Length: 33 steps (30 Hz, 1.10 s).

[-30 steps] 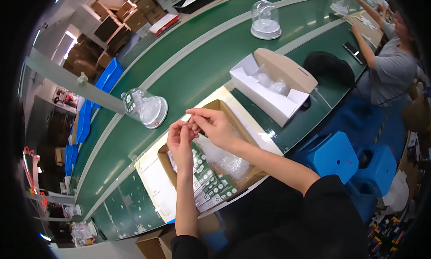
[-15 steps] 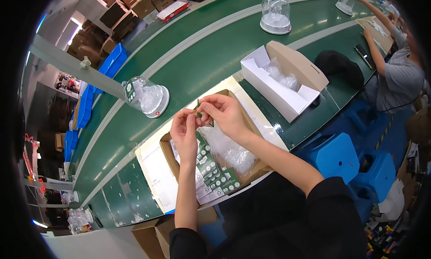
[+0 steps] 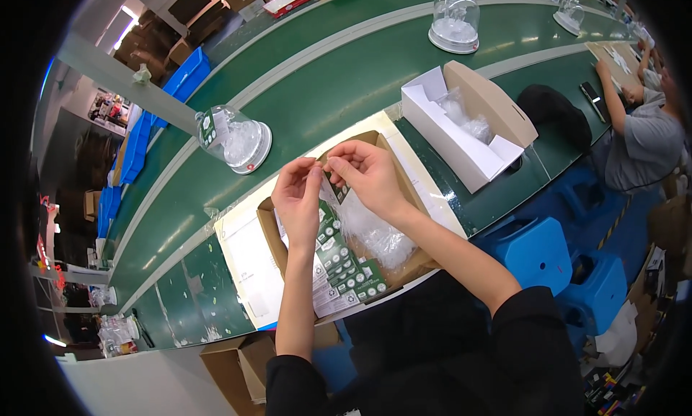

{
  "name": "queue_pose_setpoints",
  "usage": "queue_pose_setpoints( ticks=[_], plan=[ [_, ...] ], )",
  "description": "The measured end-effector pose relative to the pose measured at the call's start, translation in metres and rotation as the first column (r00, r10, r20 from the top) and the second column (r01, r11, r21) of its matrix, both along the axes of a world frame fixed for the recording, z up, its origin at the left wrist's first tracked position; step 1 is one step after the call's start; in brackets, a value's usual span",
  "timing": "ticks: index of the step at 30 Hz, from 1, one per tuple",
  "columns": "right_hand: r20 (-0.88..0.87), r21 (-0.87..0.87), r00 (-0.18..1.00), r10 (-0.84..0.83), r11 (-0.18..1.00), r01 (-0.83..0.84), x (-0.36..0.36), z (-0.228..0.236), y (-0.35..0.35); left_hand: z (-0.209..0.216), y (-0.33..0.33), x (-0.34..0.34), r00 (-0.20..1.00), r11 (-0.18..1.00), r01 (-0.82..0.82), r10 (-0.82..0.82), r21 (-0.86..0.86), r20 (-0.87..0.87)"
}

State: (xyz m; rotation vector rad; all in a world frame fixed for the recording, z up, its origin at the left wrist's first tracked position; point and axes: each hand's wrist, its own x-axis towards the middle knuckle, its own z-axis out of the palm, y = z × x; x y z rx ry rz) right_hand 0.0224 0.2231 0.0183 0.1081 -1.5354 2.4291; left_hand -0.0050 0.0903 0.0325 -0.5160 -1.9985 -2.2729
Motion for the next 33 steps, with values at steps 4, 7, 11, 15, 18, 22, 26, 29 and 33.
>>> queue_pose_setpoints(
  ticks=[4,7,11,15,18,22,26,29,33],
  plan=[
    [-0.007,0.045,1.000,-0.014,0.999,0.015,0.0002,-0.0030,-0.0024,-0.0014,-0.0016,0.0004,1.000,1.000,0.020,-0.020,-0.013,0.018],
    [-0.022,0.095,0.999,-0.045,0.994,0.046,-0.0003,-0.0052,-0.0017,-0.0007,0.0005,0.0020,0.999,0.999,0.032,-0.032,-0.035,0.005],
    [0.009,0.141,0.998,-0.068,0.988,0.066,0.0020,-0.0005,-0.0034,0.0010,0.0002,0.0023,0.999,0.999,0.036,-0.036,-0.032,-0.002],
    [-0.004,0.170,0.998,-0.068,0.983,0.068,0.0028,-0.0042,-0.0035,0.0002,0.0012,0.0027,0.999,0.999,0.047,-0.047,-0.026,-0.003],
    [-0.009,0.197,0.998,-0.070,0.978,0.070,0.0026,-0.0065,-0.0037,0.0007,0.0010,0.0024,0.999,0.998,0.048,-0.048,-0.044,-0.011],
    [-0.032,0.183,0.997,-0.063,0.981,0.068,0.0024,-0.0053,-0.0062,0.0061,0.0007,0.0042,0.998,0.998,0.058,-0.058,-0.022,0.009],
    [-0.038,0.203,0.997,-0.069,0.976,0.076,0.0025,-0.0064,-0.0070,0.0039,0.0010,0.0036,0.999,0.998,0.042,-0.043,-0.050,-0.025],
    [-0.031,0.214,0.997,-0.075,0.974,0.080,0.0029,-0.0084,-0.0032,0.0038,0.0040,0.0043,0.998,0.995,0.031,-0.037,-0.097,-0.051],
    [-0.031,0.167,0.997,-0.068,0.983,0.073,0.0009,-0.0076,-0.0049,0.0050,0.0021,0.0056,0.998,0.996,0.014,-0.019,-0.091,-0.055]
  ],
)
